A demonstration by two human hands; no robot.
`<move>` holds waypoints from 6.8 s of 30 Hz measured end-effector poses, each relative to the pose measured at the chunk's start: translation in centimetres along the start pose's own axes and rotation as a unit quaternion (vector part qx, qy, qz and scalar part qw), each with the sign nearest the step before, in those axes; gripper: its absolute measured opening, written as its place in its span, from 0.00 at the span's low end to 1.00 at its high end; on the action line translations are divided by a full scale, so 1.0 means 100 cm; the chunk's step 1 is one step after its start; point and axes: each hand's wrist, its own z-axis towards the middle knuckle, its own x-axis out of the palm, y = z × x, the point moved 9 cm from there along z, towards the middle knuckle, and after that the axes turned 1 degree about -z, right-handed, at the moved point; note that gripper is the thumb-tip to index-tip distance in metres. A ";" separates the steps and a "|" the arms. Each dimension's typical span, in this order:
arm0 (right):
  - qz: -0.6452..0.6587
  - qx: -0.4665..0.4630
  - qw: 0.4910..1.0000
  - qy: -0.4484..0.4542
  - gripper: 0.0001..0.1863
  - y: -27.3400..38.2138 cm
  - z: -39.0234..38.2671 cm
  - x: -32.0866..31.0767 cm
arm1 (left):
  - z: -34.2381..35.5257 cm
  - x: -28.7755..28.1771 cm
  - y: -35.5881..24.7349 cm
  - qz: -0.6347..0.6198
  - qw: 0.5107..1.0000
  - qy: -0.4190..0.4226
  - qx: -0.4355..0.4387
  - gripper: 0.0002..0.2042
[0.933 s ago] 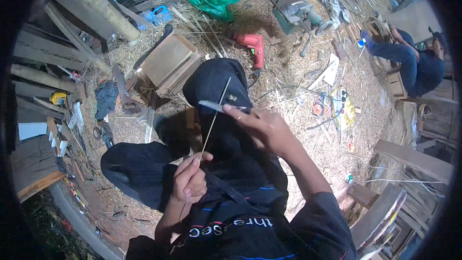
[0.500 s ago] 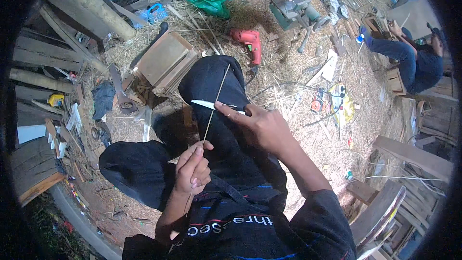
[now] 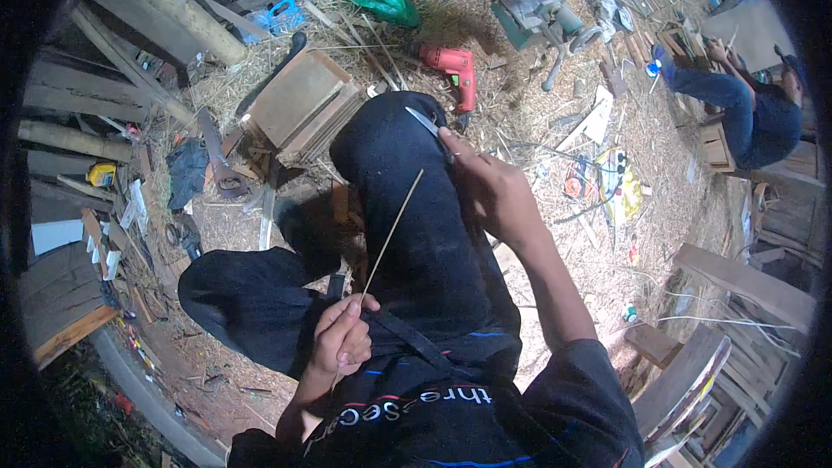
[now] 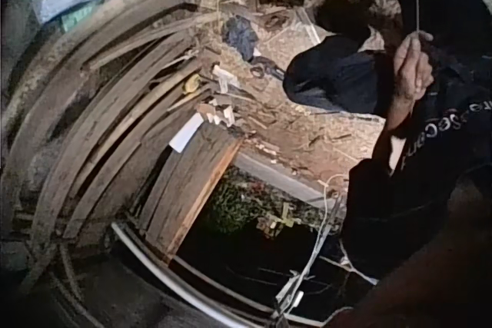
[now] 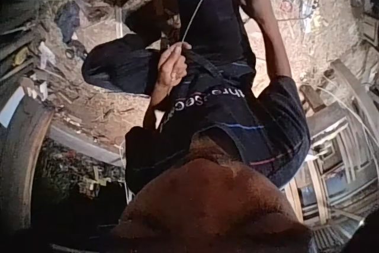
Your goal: The person shapes a thin wooden stick by shaving and scraping along its length with a small blade.
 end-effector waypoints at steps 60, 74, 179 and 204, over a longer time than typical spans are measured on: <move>-0.131 -0.038 0.986 0.098 0.40 0.038 -0.024 0.020 | 0.029 0.002 -0.042 0.195 0.971 -0.038 0.134 0.09; -0.124 -0.052 0.988 0.074 0.38 0.054 -0.027 0.019 | -0.020 -0.017 -0.025 0.137 0.986 -0.029 0.090 0.08; -0.134 -0.079 0.982 0.106 0.41 0.043 -0.032 0.026 | 0.039 0.021 -0.055 0.317 0.929 -0.056 0.182 0.11; 0.060 -0.120 0.990 0.036 0.39 0.056 -0.026 0.006 | 0.018 0.020 -0.053 0.157 0.976 -0.007 0.153 0.12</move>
